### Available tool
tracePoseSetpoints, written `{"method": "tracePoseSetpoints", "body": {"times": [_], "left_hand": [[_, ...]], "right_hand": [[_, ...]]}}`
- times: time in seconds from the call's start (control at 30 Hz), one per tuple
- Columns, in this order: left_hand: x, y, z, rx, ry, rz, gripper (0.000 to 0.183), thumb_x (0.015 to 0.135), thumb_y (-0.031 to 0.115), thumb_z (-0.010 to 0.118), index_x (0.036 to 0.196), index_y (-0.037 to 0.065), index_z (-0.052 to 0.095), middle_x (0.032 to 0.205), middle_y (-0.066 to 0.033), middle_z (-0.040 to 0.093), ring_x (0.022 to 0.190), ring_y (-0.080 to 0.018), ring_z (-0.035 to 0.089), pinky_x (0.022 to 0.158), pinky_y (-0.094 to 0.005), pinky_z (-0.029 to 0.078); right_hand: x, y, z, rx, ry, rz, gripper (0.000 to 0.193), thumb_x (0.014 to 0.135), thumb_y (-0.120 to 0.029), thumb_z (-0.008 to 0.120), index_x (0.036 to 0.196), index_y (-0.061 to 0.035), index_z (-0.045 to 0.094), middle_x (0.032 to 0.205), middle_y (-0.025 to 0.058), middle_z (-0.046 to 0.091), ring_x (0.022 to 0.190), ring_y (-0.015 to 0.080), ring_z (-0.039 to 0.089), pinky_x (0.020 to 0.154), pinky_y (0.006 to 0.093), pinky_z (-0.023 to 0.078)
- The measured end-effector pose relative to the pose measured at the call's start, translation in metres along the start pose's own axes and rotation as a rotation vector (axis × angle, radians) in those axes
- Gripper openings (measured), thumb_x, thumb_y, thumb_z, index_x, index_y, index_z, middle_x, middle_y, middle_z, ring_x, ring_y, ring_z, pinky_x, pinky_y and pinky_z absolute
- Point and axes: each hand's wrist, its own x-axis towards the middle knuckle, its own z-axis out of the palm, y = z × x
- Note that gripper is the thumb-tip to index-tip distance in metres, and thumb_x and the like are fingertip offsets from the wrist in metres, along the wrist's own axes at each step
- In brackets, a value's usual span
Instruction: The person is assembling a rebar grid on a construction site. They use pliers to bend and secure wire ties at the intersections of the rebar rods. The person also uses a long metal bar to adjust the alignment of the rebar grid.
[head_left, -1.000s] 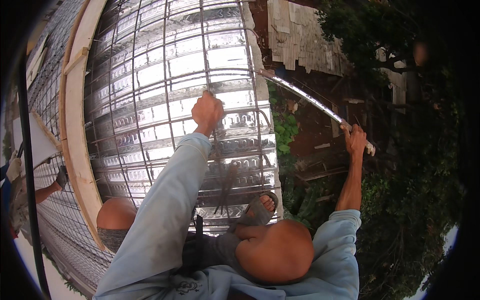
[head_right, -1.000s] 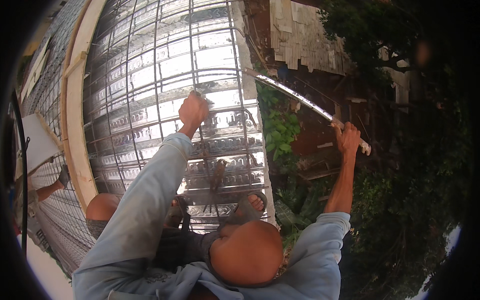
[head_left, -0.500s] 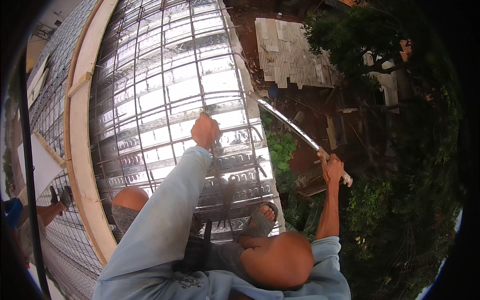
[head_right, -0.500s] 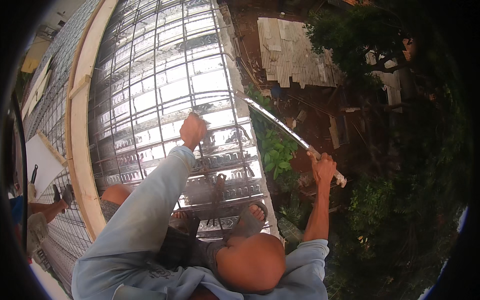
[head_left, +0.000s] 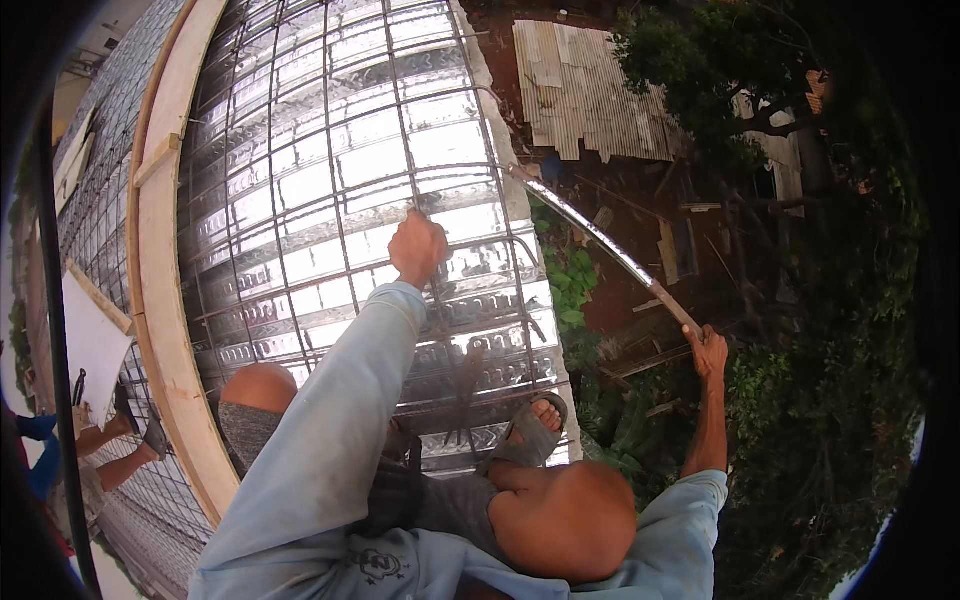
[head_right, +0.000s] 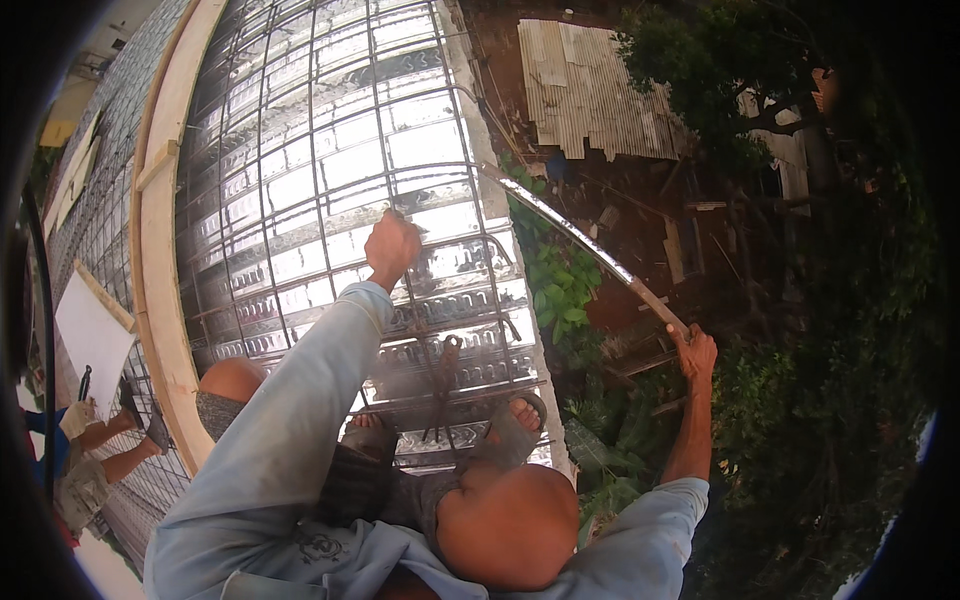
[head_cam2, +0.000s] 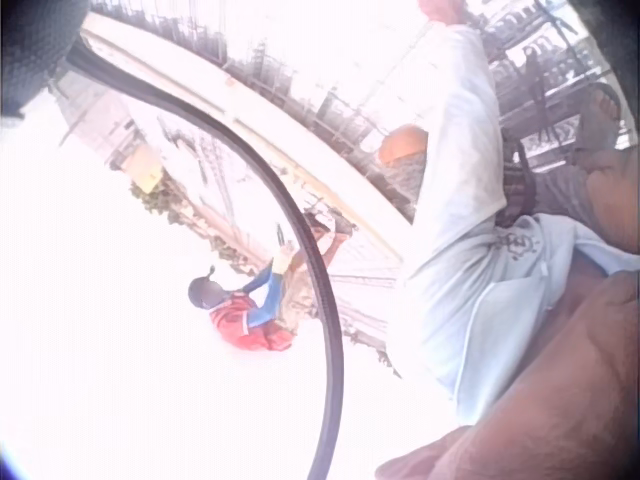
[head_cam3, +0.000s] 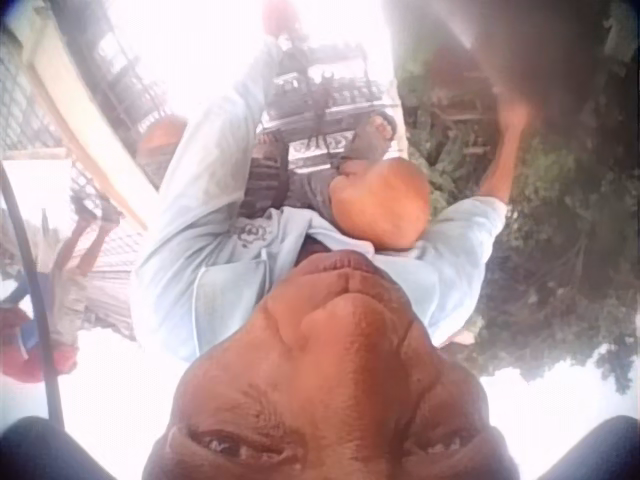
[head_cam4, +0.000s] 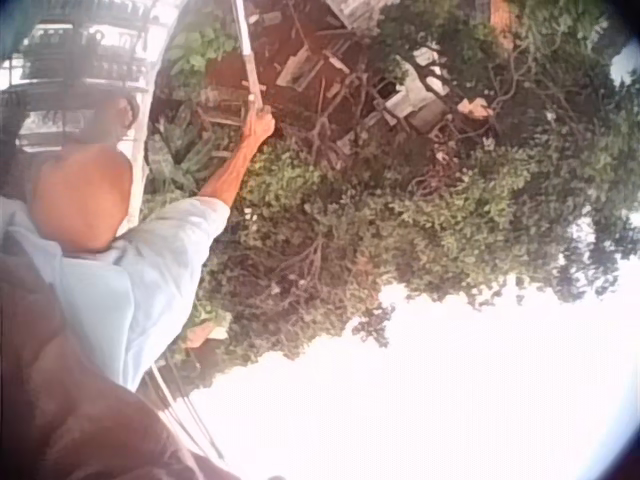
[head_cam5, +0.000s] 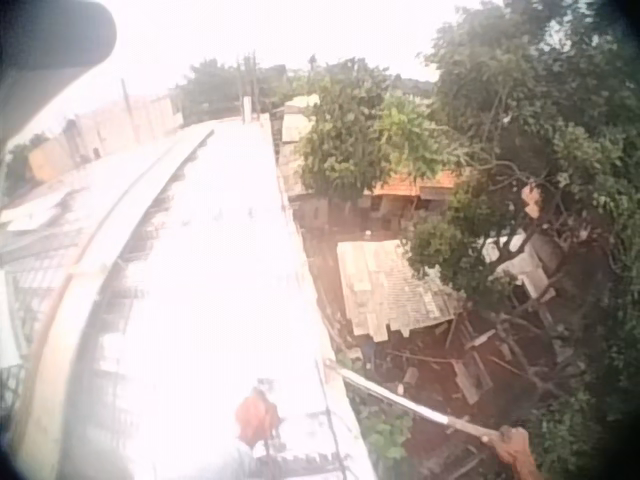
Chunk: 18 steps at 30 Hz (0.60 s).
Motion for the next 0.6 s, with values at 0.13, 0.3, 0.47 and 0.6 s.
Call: {"method": "tracePoseSetpoints", "body": {"times": [0.13, 0.3, 0.47, 0.6], "left_hand": [[0.0, 0.005, 0.001, 0.007, -0.019, 0.0, 0.029, 0.088, 0.017, 0.05, 0.104, -0.003, 0.063, 0.1, -0.0261, 0.072, 0.096, -0.0439, 0.07, 0.086, -0.0505, 0.054], [0.002, 0.002, 0.001, 0.007, -0.047, -0.042, 0.033, 0.089, 0.02, 0.052, 0.113, 0.0, 0.064, 0.107, -0.0239, 0.072, 0.102, -0.0421, 0.069, 0.089, -0.0486, 0.053], [-0.004, 0.007, 0.002, -0.031, -0.033, 0.039, 0.03, 0.089, 0.017, 0.05, 0.106, -0.004, 0.063, 0.1, -0.027, 0.072, 0.096, -0.0445, 0.07, 0.085, -0.0503, 0.055], [-0.001, -0.007, -0.006, -0.005, -0.026, 0.01, 0.028, 0.089, 0.017, 0.051, 0.105, -0.005, 0.061, 0.099, -0.0265, 0.072, 0.093, -0.0438, 0.071, 0.081, -0.0493, 0.057]], "right_hand": [[-0.03, -0.007, 0.022, -0.025, 0.133, 0.14, 0.084, 0.08, -0.081, 0.059, 0.084, 0.0024, 0.064, 0.072, 0.0218, 0.063, 0.07, 0.0402, 0.065, 0.064, 0.0503, 0.049], [-0.066, -0.027, 0.03, -0.036, 0.294, 0.135, 0.081, 0.081, -0.08, 0.059, 0.079, 0.0018, 0.061, 0.074, 0.0211, 0.065, 0.072, 0.0414, 0.067, 0.063, 0.0503, 0.049], [-0.131, -0.045, 0.056, -0.069, 0.292, 0.278, 0.08, 0.082, -0.08, 0.057, 0.078, 0.0, 0.061, 0.075, 0.0193, 0.066, 0.07, 0.0404, 0.067, 0.059, 0.0506, 0.05], [-0.221, -0.122, 0.099, -0.07, 0.399, 0.352, 0.082, 0.081, -0.082, 0.055, 0.078, -0.0011, 0.063, 0.074, 0.0186, 0.066, 0.069, 0.0393, 0.068, 0.058, 0.0511, 0.051]]}}
